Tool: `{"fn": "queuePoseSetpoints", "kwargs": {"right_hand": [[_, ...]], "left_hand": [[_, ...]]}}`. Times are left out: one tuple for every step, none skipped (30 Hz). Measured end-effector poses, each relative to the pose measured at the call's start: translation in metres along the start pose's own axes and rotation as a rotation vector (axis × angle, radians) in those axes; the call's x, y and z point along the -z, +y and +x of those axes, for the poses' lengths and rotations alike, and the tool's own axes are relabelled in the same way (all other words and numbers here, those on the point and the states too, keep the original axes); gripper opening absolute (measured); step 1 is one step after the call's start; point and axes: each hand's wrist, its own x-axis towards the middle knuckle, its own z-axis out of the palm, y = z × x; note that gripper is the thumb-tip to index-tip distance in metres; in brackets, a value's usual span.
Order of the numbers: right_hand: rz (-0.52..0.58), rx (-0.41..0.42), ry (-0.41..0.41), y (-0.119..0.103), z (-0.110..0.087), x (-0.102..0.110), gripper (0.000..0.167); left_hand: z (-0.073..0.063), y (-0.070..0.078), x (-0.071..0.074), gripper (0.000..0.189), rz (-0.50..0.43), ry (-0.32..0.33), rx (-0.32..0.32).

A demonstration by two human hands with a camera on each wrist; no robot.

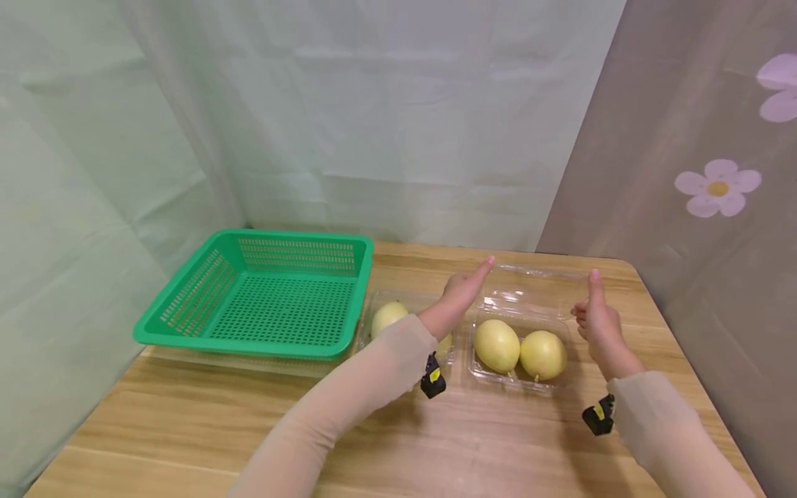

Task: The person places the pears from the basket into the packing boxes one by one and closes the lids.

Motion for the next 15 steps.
{"fn": "queuePoseSetpoints", "kwargs": {"right_hand": [[0.007,0.000,-0.014,0.000,0.000,0.001,0.107],[0.015,-0.001,-0.028,0.000,0.000,0.001,0.107],[0.022,0.000,-0.043,0.000,-0.001,0.001,0.106],[0.030,0.000,-0.055,0.000,-0.001,0.002,0.106],[0.033,0.001,-0.065,0.001,-0.002,0.002,0.105],[0.037,0.002,-0.071,0.001,-0.002,0.002,0.104],[0.036,0.002,-0.075,0.002,-0.003,0.002,0.104],[0.039,0.001,-0.080,0.002,-0.004,0.002,0.104],[0.044,0.001,-0.086,0.003,-0.005,0.003,0.104],[0.049,0.000,-0.090,0.004,-0.005,0.003,0.104],[0.047,0.000,-0.095,0.005,-0.006,0.004,0.104],[0.052,-0.002,-0.101,0.005,-0.007,0.005,0.104],[0.054,-0.004,-0.107,0.006,-0.007,0.006,0.104],[0.059,-0.005,-0.113,0.007,-0.008,0.006,0.104],[0.061,-0.006,-0.118,0.008,-0.008,0.007,0.104]], "left_hand": [[-0.001,0.000,0.000,0.084,-0.010,-0.013,0.007],[-0.001,-0.001,0.001,0.084,-0.016,-0.030,0.013],[-0.002,-0.001,0.002,0.086,-0.023,-0.050,0.019],[-0.002,-0.002,0.002,0.087,-0.028,-0.071,0.025],[-0.003,-0.003,0.004,0.090,-0.035,-0.094,0.038],[-0.004,-0.003,0.005,0.093,-0.035,-0.114,0.047],[-0.005,-0.004,0.006,0.095,-0.039,-0.133,0.051],[-0.005,-0.005,0.008,0.096,-0.035,-0.152,0.053],[-0.006,-0.006,0.009,0.098,-0.032,-0.167,0.055],[-0.007,-0.007,0.010,0.100,-0.027,-0.178,0.059],[-0.008,-0.007,0.011,0.101,-0.022,-0.190,0.064],[-0.008,-0.008,0.011,0.102,-0.018,-0.201,0.066],[-0.009,-0.009,0.012,0.103,-0.020,-0.213,0.070],[-0.009,-0.009,0.012,0.104,-0.016,-0.221,0.076],[-0.010,-0.010,0.012,0.105,-0.015,-0.227,0.082]]}}
